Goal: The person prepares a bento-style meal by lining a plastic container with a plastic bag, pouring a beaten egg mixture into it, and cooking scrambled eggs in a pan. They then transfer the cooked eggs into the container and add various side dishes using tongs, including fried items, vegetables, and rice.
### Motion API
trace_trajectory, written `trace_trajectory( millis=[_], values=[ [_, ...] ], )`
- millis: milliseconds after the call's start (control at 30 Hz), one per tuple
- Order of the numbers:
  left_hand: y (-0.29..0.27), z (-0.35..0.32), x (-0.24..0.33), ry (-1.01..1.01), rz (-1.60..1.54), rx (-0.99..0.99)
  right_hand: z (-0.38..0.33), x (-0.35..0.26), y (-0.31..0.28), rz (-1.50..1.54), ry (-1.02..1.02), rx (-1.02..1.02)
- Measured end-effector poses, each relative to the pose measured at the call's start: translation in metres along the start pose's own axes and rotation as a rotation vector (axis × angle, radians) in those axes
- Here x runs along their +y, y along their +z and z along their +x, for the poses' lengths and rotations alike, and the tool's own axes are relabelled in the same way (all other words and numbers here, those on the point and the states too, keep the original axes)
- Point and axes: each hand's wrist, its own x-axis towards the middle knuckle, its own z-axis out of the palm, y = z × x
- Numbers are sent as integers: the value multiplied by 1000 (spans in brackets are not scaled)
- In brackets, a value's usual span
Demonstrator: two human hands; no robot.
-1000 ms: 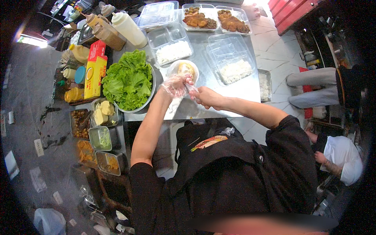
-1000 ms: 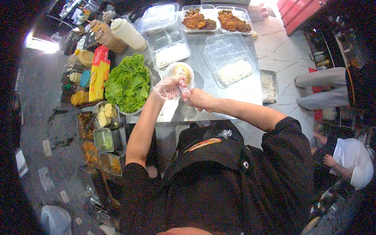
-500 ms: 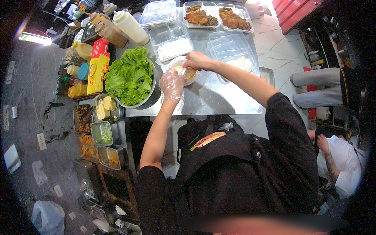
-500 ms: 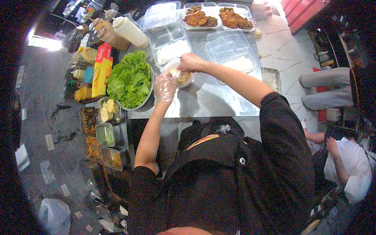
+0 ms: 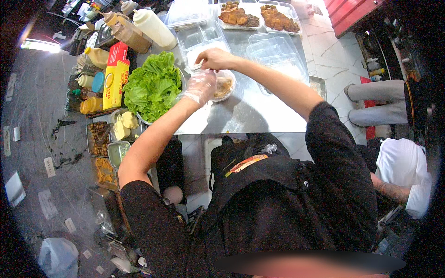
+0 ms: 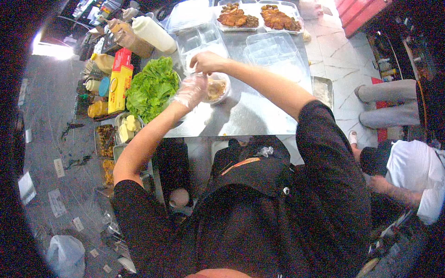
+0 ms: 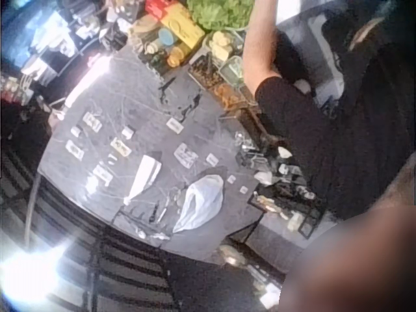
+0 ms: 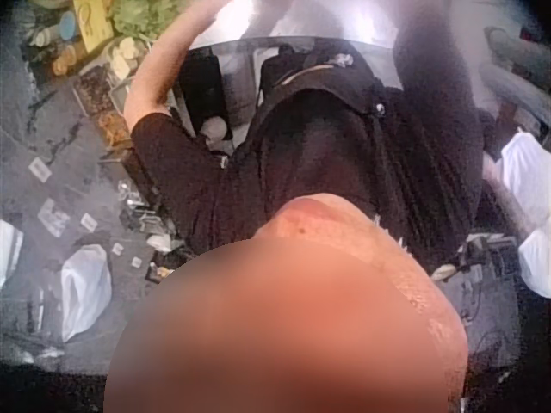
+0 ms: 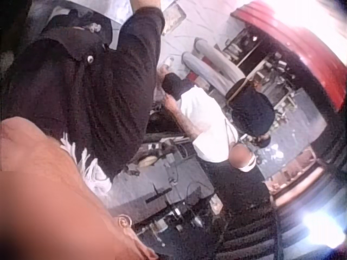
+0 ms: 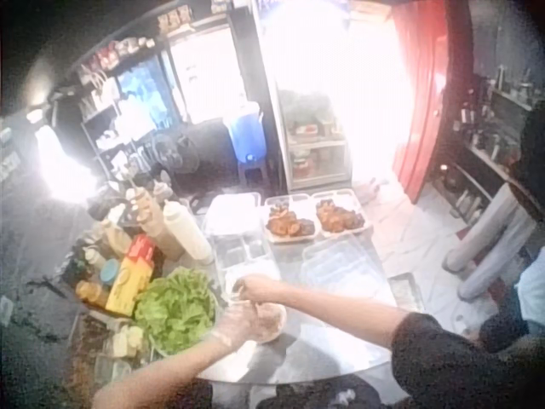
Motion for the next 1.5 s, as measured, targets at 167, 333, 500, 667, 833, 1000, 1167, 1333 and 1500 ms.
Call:
trace_trajectory(
  millis=[167, 333, 500, 667, 833, 1000, 1167, 1333, 1500],
  values=[
    [8, 10, -39, -316, -657, -442, -73, -4, 10, 157, 257, 74],
    [-8, 7, -16, -713, -1669, -490, -89, -26, 30, 68, 256, 150],
    [1, 10, -8, -729, -1916, -524, -85, -8, 18, 249, 316, 63],
    [36, 9, -19, -762, -2010, -508, -68, 4, 13, -324, 223, 122],
    [55, 13, -27, -636, -2063, -554, -70, -11, 12, -550, -4, 208],
    [29, 23, -5, -765, -1883, -471, -80, 9, 6, -818, -226, 178],
    [25, 19, -14, -670, -2137, -488, -85, -6, -2, 594, 676, -78],
    [52, 25, -24, -644, -2087, -503, -89, 15, 5, 739, 673, -237],
    [65, 20, -34, -645, -2131, -515, -128, -24, 38, -628, -104, 485]
  ],
)
